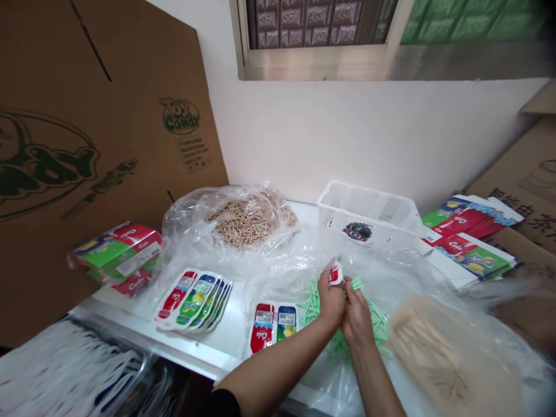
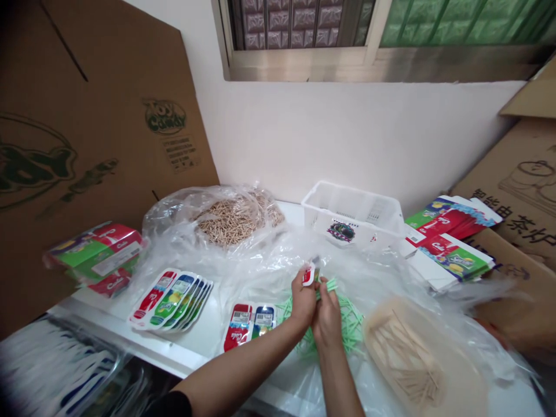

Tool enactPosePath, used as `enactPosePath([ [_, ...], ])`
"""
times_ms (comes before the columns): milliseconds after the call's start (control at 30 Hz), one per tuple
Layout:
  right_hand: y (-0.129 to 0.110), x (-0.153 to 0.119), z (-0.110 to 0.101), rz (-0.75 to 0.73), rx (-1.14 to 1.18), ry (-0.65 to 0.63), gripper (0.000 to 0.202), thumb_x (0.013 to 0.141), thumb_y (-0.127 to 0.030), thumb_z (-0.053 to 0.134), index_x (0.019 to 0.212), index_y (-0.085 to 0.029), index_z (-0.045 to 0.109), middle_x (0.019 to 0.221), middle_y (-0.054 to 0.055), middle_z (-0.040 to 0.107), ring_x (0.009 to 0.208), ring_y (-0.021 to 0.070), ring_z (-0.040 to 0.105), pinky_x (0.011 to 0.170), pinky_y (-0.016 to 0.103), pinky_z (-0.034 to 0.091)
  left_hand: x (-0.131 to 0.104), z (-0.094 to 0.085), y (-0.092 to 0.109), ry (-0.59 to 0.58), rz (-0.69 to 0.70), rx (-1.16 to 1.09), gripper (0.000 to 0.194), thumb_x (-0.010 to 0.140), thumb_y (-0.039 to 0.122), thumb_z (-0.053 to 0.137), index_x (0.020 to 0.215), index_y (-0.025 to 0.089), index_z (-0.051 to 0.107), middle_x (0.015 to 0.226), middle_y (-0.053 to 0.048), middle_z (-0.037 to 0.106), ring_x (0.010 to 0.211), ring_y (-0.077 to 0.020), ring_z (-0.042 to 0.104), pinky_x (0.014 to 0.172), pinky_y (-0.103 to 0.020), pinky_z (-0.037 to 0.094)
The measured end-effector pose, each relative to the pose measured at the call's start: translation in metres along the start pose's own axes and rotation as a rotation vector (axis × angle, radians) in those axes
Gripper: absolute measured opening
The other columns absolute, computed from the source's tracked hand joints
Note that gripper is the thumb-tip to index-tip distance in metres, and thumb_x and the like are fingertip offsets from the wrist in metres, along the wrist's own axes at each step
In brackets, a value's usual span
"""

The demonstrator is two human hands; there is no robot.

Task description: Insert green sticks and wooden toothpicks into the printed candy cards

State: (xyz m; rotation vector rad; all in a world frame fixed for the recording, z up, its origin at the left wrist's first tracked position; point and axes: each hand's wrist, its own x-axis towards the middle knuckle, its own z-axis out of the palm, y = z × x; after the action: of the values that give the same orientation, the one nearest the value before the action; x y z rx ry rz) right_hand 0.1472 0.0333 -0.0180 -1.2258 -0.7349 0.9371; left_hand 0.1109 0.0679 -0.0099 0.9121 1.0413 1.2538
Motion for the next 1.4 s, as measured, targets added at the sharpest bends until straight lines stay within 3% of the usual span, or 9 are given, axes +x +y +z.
enactPosePath([
  [167,-0.001,-0.012,0.001,0.090,0.013,0.006,0.043,0.083,-0.055,0.043,0.107,-0.021,0.054,0.095,0.004,0.067,0.097,0.0208,0.061,0.082,0.032,0.047,-0.003,0.000,0.010,0.084,0.022,0.053,0.030,0.078,0.037,0.053,0.091,0.012,0.063,0.074,-0.005,0.065,0.066,-0.0157,0.059,0.063,-0.025,0.046],
  [267,-0.010,-0.007,-0.020,-0.002,-0.253,-0.094,0.039,0.083,-0.054,0.044,0.100,-0.020,0.057,0.095,0.004,0.067,0.096,0.0205,0.060,0.086,0.031,0.044,-0.001,-0.012,0.020,0.036,0.033,0.104,0.031,0.078,0.041,0.052,0.082,0.013,0.063,0.063,-0.001,0.061,0.056,-0.0144,0.055,0.055,-0.024,0.044],
  [467,-0.019,-0.003,-0.051,-0.127,-0.722,-0.269,0.030,0.091,-0.043,0.032,0.096,-0.022,0.053,0.080,0.002,0.065,0.073,0.0178,0.062,0.071,0.029,0.046,0.006,-0.040,0.033,0.020,0.135,0.203,0.026,0.073,0.039,0.060,0.061,0.016,0.062,0.060,0.000,0.061,0.063,-0.0162,0.056,0.064,-0.025,0.043],
  [700,-0.017,-0.011,-0.044,-0.593,-1.188,-0.413,0.023,0.085,-0.015,0.032,0.094,-0.017,0.053,0.086,0.010,0.058,0.085,0.0233,0.053,0.078,0.038,0.041,0.000,-0.037,0.028,-0.049,0.205,0.233,0.018,0.074,0.025,0.055,0.082,0.017,0.070,0.083,-0.005,0.071,0.082,-0.0217,0.062,0.081,-0.032,0.045],
  [767,-0.022,-0.012,-0.040,-0.599,-1.135,-0.449,0.023,0.085,-0.015,0.032,0.090,-0.017,0.054,0.086,0.010,0.057,0.083,0.0231,0.051,0.077,0.038,0.041,-0.004,-0.033,0.026,-0.093,0.214,0.226,0.022,0.074,0.021,0.055,0.089,0.017,0.070,0.090,-0.006,0.071,0.088,-0.0219,0.062,0.084,-0.032,0.044],
  [900,-0.034,-0.014,-0.032,-0.243,-0.541,-0.332,0.019,0.089,-0.031,0.036,0.095,-0.021,0.052,0.076,0.002,0.055,0.073,0.0187,0.054,0.071,0.034,0.044,-0.010,-0.031,0.029,0.000,0.163,0.164,0.030,0.073,0.022,0.059,0.100,0.015,0.066,0.105,-0.008,0.067,0.099,-0.0232,0.059,0.089,-0.032,0.041],
  [1133,-0.035,-0.037,0.018,-0.014,0.403,0.007,0.024,0.081,-0.048,0.053,0.085,-0.024,0.049,0.082,-0.003,0.057,0.084,0.0155,0.058,0.085,0.035,0.044,-0.026,-0.019,0.030,0.111,-0.141,-0.229,0.034,0.070,0.048,0.061,0.068,0.015,0.056,0.053,0.001,0.057,0.054,-0.0146,0.055,0.058,-0.027,0.045],
  [1267,-0.035,-0.050,0.025,0.013,0.244,-0.023,0.032,0.083,-0.052,0.049,0.088,-0.021,0.052,0.089,0.001,0.061,0.091,0.0168,0.057,0.083,0.031,0.044,-0.032,-0.020,0.029,0.121,-0.140,-0.224,0.038,0.066,0.052,0.064,0.064,0.014,0.054,0.053,0.000,0.058,0.053,-0.0132,0.054,0.057,-0.025,0.043],
  [1400,-0.042,-0.045,-0.009,-0.079,-0.246,-0.147,0.032,0.086,-0.052,0.042,0.087,-0.021,0.051,0.073,-0.002,0.056,0.069,0.0144,0.055,0.069,0.027,0.044,-0.029,-0.040,0.031,0.014,-0.107,-0.051,0.036,0.065,0.048,0.066,0.061,0.014,0.056,0.048,0.003,0.051,0.046,-0.0103,0.047,0.049,-0.022,0.037],
])
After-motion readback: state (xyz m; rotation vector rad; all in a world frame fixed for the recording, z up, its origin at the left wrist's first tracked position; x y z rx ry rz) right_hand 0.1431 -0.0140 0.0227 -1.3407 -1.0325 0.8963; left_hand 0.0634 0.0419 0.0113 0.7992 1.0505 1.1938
